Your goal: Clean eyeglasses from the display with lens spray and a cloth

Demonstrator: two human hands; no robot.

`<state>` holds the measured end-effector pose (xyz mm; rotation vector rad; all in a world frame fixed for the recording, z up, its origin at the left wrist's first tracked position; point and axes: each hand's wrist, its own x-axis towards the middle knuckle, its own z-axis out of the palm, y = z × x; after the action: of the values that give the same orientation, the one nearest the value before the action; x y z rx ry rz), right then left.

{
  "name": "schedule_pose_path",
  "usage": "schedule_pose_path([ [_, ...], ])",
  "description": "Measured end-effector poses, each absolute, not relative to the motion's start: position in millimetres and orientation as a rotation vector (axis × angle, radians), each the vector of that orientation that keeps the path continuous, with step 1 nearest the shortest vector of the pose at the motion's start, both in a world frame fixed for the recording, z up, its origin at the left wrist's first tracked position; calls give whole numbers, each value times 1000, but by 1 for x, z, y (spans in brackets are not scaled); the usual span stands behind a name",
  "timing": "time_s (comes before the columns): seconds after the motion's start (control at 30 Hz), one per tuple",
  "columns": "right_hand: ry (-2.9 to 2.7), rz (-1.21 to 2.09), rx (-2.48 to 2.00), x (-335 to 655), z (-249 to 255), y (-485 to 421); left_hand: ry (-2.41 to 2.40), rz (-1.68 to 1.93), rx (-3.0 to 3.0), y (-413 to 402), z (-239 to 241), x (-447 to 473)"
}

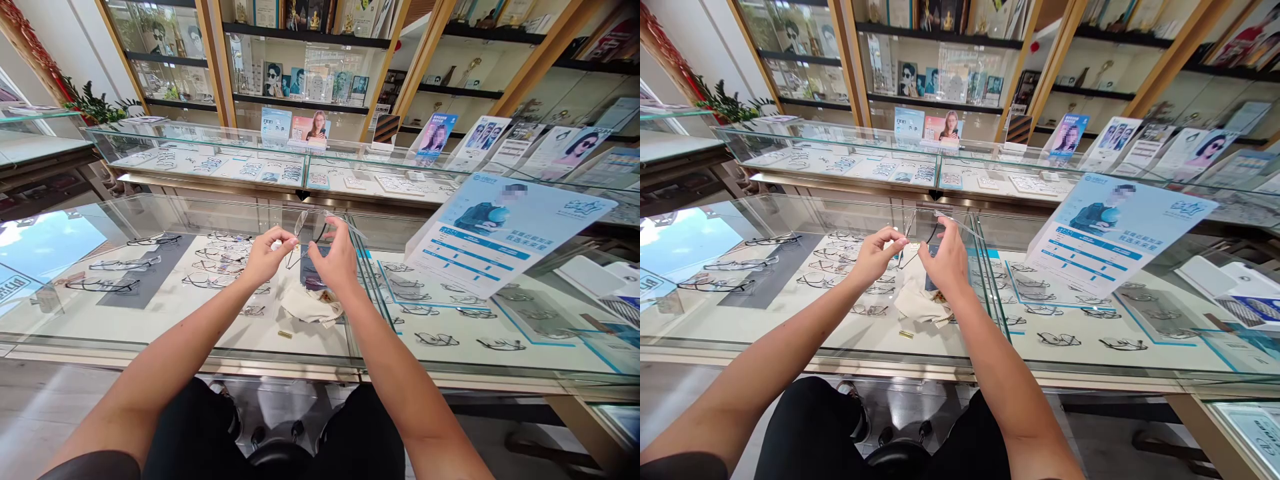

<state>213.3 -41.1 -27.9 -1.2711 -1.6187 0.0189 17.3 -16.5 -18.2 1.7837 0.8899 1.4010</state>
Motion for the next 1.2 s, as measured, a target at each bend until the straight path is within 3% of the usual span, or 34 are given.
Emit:
schedule_pose_path([
  [0.47,-1574,47,-1256,211,-29,-42,720,1357,1606,-14,-25,23],
  [1.2,-1796,-210,-1163,216,-26,-43,679,1256,1645,-15,-29,25],
])
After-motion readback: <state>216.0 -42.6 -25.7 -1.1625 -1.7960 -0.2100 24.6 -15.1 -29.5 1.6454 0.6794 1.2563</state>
